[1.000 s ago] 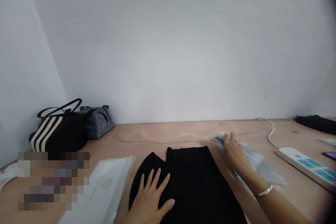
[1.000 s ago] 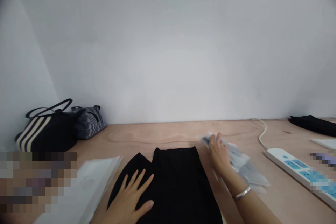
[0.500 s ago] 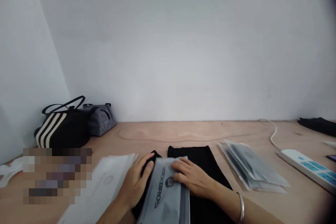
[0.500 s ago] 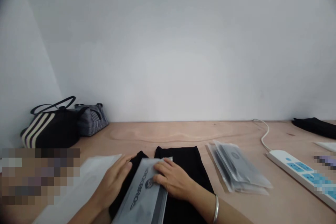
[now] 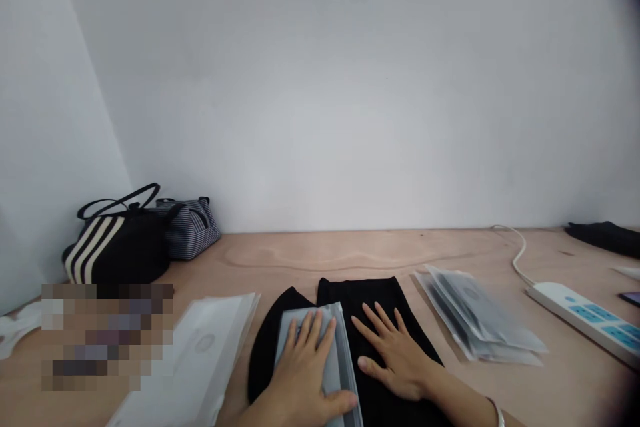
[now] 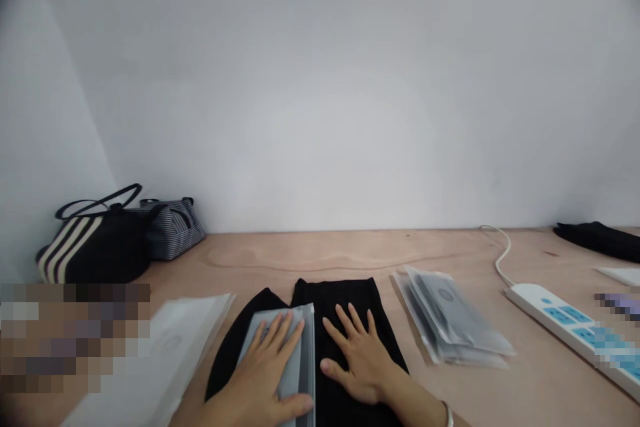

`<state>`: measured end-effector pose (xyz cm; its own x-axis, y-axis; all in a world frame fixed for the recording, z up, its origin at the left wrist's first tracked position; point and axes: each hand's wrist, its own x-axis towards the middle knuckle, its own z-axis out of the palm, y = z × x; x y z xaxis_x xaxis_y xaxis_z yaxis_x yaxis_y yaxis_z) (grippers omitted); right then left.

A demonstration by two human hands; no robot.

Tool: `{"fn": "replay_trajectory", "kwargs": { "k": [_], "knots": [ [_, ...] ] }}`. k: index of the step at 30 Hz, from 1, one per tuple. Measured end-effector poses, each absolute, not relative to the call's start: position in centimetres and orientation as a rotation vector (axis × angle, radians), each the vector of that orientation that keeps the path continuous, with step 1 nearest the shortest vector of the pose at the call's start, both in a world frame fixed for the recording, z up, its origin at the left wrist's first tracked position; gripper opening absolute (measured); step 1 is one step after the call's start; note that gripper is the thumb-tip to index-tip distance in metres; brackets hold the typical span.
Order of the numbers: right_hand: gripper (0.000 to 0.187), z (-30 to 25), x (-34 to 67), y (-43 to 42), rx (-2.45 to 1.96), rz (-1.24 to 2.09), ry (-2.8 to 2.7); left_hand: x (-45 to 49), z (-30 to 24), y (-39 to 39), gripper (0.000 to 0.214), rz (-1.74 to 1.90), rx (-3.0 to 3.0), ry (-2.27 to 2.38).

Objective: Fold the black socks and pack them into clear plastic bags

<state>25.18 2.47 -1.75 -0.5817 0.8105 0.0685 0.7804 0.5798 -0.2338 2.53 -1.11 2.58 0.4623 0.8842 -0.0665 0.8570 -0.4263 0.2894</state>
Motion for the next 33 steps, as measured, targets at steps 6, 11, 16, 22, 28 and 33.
{"fn": "replay_trajectory", "kwargs": {
  "k": [6, 11, 16, 22, 28, 33],
  "knots": [
    [0.048, 0.1, 24.0, 2.6, -1.404, 0.421, -2.437, 2.4, 2.1, -1.2, 0.092, 0.127, 2.439, 1.509],
    [0.016, 0.9, 20.7, 5.3, -1.584, 0.919, -1.961, 2.3, 1.9, -1.2, 0.093, 0.144, 2.422, 1.506],
    [0.027, -0.1, 18.5, 8.7, -1.657, 1.242, -1.808, 2.2, 1.6, -1.3, 0.093, 0.173, 2.409, 1.512],
    [0.023, -0.8, 17.8, 9.3, -1.641, 1.294, -1.664, 2.1, 1.3, -1.1, 0.094, 0.175, 2.416, 1.490],
    [0.020, -1.0, 17.8, 8.4, -1.635, 1.334, -1.641, 2.1, 1.2, -1.0, 0.093, 0.172, 2.410, 1.481],
    [0.018, -0.5, 18.2, 7.0, -1.621, 1.406, -1.658, 2.1, 1.3, -1.1, 0.093, 0.145, 2.386, 1.492]
  ]
}}
